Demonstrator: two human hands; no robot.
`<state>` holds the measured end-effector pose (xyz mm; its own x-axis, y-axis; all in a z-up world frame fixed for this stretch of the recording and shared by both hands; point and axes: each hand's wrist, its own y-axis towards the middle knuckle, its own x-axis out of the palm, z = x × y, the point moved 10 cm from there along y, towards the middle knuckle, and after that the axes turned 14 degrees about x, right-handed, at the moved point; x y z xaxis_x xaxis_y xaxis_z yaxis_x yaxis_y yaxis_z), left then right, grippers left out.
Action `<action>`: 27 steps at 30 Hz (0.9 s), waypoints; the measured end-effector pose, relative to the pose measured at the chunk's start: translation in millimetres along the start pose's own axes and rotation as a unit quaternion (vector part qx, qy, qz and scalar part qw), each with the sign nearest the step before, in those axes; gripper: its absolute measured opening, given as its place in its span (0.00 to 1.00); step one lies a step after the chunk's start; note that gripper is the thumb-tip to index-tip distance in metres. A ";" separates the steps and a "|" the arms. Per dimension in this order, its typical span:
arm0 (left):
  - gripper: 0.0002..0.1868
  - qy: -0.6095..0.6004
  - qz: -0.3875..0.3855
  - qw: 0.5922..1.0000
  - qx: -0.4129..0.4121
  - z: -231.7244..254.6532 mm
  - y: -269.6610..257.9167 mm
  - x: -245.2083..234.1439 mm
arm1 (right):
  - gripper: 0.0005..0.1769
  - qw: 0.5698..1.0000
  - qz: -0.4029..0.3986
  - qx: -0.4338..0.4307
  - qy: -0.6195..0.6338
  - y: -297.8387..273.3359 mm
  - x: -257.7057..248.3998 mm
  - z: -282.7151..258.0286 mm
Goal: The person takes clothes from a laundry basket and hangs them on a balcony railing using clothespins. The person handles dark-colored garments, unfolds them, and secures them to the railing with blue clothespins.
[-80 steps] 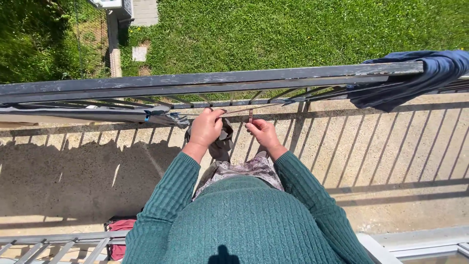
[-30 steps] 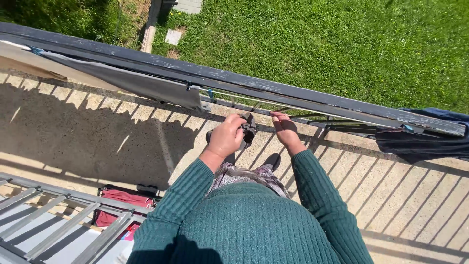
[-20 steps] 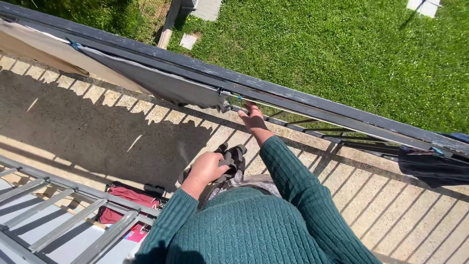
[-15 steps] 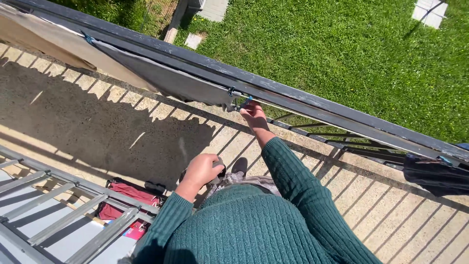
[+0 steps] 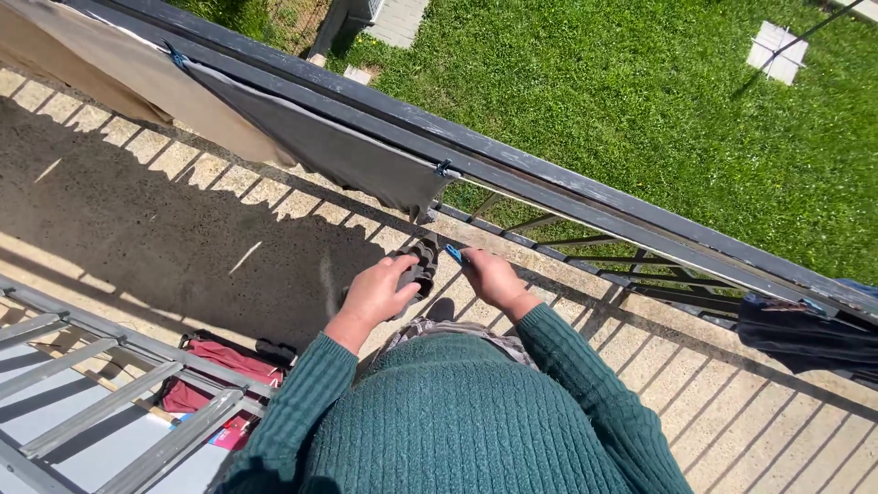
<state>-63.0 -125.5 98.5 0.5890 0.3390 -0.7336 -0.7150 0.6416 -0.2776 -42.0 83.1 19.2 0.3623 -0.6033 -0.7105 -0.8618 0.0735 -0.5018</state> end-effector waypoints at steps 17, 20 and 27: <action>0.24 -0.089 0.078 0.967 0.223 152.9 62.5 35.4 | 0.14 0.734 0.053 -0.029 0.676 -121.1 -105.1 53.5; 0.28 -0.169 0.062 0.981 0.076 103.5 78.2 62.8 | 0.13 0.745 0.108 -0.014 0.658 -134.5 -111.0 106.0; 0.13 -0.435 0.106 0.892 0.064 157.4 55.4 49.0 | 0.13 0.740 0.137 0.030 0.658 -182.4 -96.2 160.8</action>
<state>-14.5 35.0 144.8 0.5552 0.8316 0.0131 -0.8288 0.5545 -0.0756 137.4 255.4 99.7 -0.5161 -0.8076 0.2853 -0.8075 0.3478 -0.4763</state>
